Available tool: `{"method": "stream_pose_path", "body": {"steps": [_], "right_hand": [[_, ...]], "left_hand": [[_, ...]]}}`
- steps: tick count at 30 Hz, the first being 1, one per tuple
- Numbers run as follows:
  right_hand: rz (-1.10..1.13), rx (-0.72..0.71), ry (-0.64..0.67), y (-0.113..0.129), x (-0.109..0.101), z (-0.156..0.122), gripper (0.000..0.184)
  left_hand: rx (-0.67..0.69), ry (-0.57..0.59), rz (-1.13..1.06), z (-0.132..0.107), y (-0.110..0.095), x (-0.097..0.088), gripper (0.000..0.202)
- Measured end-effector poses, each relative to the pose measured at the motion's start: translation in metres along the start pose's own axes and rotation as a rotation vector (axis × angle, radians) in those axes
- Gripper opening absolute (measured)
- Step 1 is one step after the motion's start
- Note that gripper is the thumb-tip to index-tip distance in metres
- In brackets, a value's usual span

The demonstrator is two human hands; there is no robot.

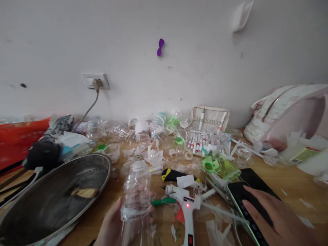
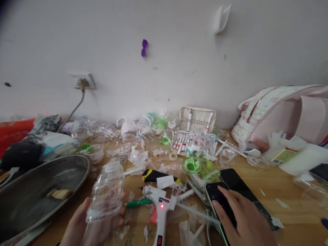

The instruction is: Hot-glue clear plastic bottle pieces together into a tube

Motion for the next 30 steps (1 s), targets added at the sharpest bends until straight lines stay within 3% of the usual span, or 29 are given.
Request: {"method": "stream_pose_path", "body": {"steps": [5,11,17,20,25,30], "right_hand": [[-0.044,-0.057,-0.013,-0.023,0.035,-0.017,0.038],[-0.187,-0.204,-0.097,-0.023,0.031,-0.019,0.033],[-0.054,-0.07,-0.025,-0.03,0.044,-0.025,0.032],[-0.005,-0.047,-0.066,-0.028,0.034,-0.018,0.034],[-0.046,-0.133,-0.188,-0.014,0.001,0.004,0.029],[-0.258,-0.137,-0.099,-0.011,0.014,-0.006,0.052]], "left_hand": [[0.035,0.026,-0.025,0.002,-0.003,0.004,0.032],[0.061,0.015,-0.039,0.005,-0.005,0.005,0.033],[0.062,-0.039,-0.041,0.003,-0.003,0.01,0.034],[0.062,-0.054,-0.044,0.002,-0.004,0.009,0.031],[0.078,-0.087,-0.044,0.001,-0.005,0.002,0.034],[0.065,-0.087,-0.069,0.003,-0.004,0.004,0.034]]}}
Point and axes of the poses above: each hand's wrist, its own z-axis towards the middle knuckle, its own x-axis out of the palm, y = z × x, the point moved 6 cm from there along z, towards the middle knuckle, and after that the axes turned 13 degrees about -z, right-handed, at the moved point
